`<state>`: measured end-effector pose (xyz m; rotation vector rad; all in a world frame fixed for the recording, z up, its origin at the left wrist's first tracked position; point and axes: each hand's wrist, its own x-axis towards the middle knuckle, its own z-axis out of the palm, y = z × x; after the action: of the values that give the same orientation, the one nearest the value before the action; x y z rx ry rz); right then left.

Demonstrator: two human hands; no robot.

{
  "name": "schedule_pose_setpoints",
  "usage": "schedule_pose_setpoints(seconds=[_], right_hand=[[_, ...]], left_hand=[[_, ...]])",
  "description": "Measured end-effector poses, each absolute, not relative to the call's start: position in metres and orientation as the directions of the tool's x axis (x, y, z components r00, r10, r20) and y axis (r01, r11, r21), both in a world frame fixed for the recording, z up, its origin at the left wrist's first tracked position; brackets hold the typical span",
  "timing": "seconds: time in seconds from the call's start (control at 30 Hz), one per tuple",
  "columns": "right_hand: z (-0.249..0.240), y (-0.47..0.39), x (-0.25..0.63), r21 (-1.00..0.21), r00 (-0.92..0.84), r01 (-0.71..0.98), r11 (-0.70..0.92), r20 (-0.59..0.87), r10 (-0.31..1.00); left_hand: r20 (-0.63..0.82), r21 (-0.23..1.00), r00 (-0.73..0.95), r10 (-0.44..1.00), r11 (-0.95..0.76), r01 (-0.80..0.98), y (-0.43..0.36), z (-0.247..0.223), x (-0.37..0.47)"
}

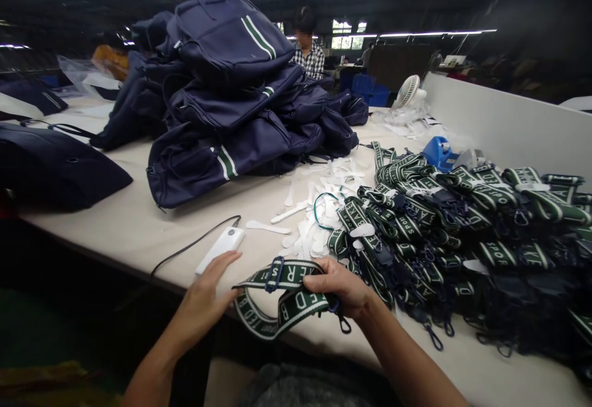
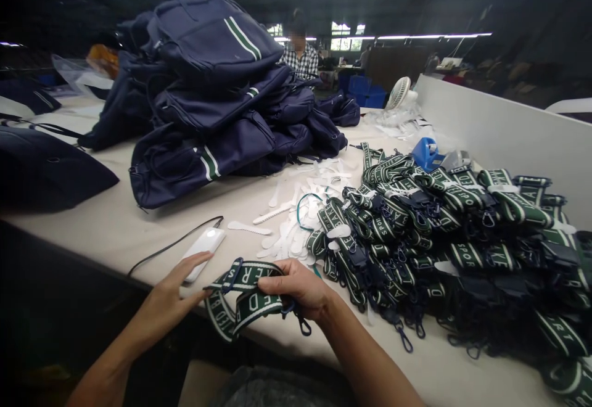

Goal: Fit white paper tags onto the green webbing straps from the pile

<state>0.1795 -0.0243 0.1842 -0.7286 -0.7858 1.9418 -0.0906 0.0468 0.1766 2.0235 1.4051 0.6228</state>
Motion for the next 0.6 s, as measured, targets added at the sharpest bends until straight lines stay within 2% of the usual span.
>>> schedule_pose_setpoints(seconds=[0.03, 0.1, 0.17, 0.27, 0.37, 0.47, 0.53, 0.6], right_hand=[[0.189, -0.024, 0.180, -0.762, -0.460, -0.498, -0.414, -0.172, 0.871], [0.197, -0.023, 0.179, -0.770, -0.509, -0.471, -0.430, -0.160, 0.846], [0.202, -0.020, 0.178, -0.782, -0.533, -0.448, -0.433, -0.156, 0.832], [0.203, -0.011, 0.180, -0.811, -0.532, -0.414, -0.412, -0.152, 0.833], [0.198, 0.003, 0.186, -0.845, -0.488, -0.373, -0.383, -0.172, 0.856], [0.192, 0.016, 0.190, -0.860, -0.469, -0.334, -0.386, -0.203, 0.859], [0.189, 0.023, 0.191, -0.868, -0.489, -0.321, -0.378, -0.190, 0.852], [0.187, 0.027, 0.190, -0.878, -0.512, -0.309, -0.365, -0.170, 0.842]], left_hand=[[0.059, 0.763, 0.429, 0.901, -0.317, 0.563, 0.038, 0.178, -0.079], [0.042, 0.889, 0.566, 0.823, -0.290, 0.356, 0.020, 0.182, -0.057], [0.007, 0.970, 0.650, 0.760, -0.163, 0.180, 0.007, 0.183, -0.042], [-0.120, 0.991, 0.671, 0.732, 0.133, 0.032, -0.004, 0.179, -0.035], [-0.238, 0.862, 0.711, 0.661, 0.482, -0.160, -0.014, 0.174, -0.038], [-0.155, 0.669, 0.816, 0.557, 0.667, -0.328, -0.025, 0.168, -0.038], [-0.134, 0.568, 0.850, 0.510, 0.742, -0.356, -0.031, 0.163, -0.036], [-0.180, 0.498, 0.891, 0.418, 0.820, -0.284, -0.036, 0.157, -0.032]])
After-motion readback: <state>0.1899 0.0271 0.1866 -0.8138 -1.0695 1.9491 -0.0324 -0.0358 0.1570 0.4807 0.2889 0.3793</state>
